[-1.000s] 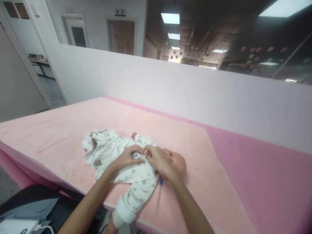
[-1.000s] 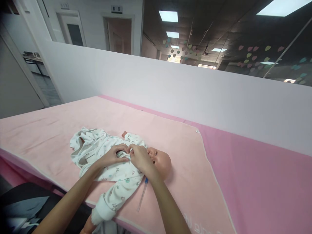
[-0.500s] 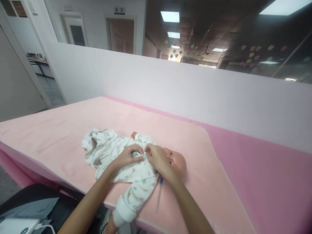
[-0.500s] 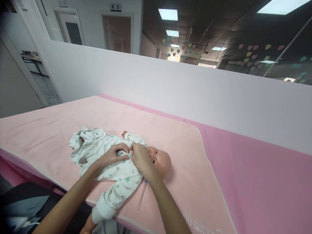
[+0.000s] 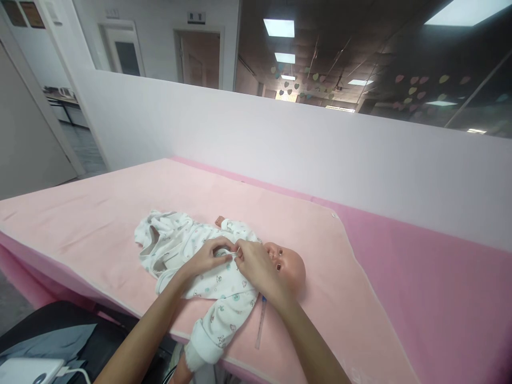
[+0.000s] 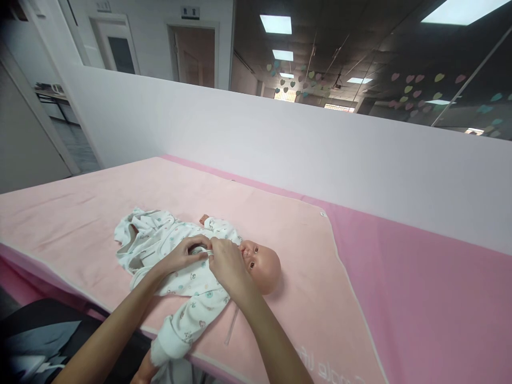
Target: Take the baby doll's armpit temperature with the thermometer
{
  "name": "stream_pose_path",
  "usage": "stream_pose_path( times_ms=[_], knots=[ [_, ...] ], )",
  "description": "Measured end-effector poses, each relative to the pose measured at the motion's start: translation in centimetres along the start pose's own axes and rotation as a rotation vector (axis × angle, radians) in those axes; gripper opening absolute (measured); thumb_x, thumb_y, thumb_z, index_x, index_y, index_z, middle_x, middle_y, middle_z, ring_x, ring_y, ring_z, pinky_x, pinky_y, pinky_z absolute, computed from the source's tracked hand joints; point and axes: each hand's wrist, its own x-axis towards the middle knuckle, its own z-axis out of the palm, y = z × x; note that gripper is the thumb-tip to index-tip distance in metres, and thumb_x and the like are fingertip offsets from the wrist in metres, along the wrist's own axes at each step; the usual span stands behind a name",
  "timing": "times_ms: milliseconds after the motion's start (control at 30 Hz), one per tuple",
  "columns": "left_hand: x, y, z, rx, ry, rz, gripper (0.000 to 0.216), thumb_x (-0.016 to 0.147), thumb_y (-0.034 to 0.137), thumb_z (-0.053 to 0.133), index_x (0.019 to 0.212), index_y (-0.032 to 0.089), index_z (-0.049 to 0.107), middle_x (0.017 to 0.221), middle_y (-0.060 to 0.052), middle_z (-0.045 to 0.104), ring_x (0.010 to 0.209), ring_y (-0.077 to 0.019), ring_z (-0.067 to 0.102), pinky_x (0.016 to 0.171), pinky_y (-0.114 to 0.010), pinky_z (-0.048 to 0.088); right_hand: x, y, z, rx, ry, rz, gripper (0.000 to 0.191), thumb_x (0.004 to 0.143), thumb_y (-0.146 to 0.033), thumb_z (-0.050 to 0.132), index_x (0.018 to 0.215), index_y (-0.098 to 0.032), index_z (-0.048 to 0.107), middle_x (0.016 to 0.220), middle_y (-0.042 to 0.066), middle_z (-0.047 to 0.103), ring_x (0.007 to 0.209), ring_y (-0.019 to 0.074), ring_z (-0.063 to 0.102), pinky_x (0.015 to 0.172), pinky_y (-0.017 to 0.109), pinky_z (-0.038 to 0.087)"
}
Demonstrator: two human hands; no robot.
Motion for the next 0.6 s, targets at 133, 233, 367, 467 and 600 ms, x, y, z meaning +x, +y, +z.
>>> stream_pose_path(
  times_ms=[133,233,367,467,600],
  knots=[
    [0.1,0.0,-0.1,-0.056,0.02,-0.018,0.018,0.079,0.028,0.052,0.086,0.015,0.063,0.086,-0.006,0.064,0.084,-0.0191,0.059,0.076,-0.029,0.045,0.3,0.0,0.9,-0.058,-0.013,0.008,0.014,0.078,-0.011,0.048,0.089,-0.018,0.054,0.087,0.004,0.058,0.074,0.0136,0.053,0.057,0.023,0.029],
    [0.0,0.3,-0.3,-0.101,0.067,-0.033,0.021,0.081,0.032,0.052,0.085,0.015,0.064,0.084,-0.006,0.065,0.082,-0.019,0.059,0.074,-0.029,0.046,0.4,0.1,1.3,-0.105,-0.016,0.007,0.02,0.078,-0.007,0.046,0.093,-0.018,0.053,0.091,0.005,0.057,0.08,0.0144,0.053,0.062,0.023,0.032],
    [-1.3,0.5,-0.4,-0.061,0.186,-0.087,0.023,0.081,0.035,0.053,0.088,0.016,0.064,0.09,-0.006,0.066,0.085,-0.0196,0.06,0.075,-0.028,0.045,0.1,0.0,1.3,-0.183,0.03,-0.036,0.025,0.078,-0.005,0.045,0.098,-0.018,0.052,0.093,0.006,0.055,0.089,0.017,0.051,0.069,0.026,0.036],
    [-2.8,0.5,-0.4,0.022,0.27,-0.112,0.023,0.081,0.035,0.055,0.093,0.017,0.064,0.092,-0.006,0.066,0.085,-0.0195,0.059,0.075,-0.028,0.046,0.0,-0.6,1.5,-0.248,0.068,-0.142,0.022,0.079,-0.008,0.046,0.098,-0.018,0.053,0.094,0.007,0.054,0.091,0.0181,0.049,0.075,0.028,0.037],
    [-4.3,0.5,-0.2,0.07,0.286,-0.082,0.028,0.081,0.034,0.054,0.103,0.018,0.062,0.1,-0.007,0.065,0.088,-0.02,0.059,0.077,-0.029,0.047,0.4,-1.1,2.7,-0.274,0.085,-0.323,0.016,0.082,-0.015,0.049,0.096,-0.018,0.055,0.097,0.007,0.053,0.091,0.0178,0.049,0.079,0.031,0.038]
  ],
)
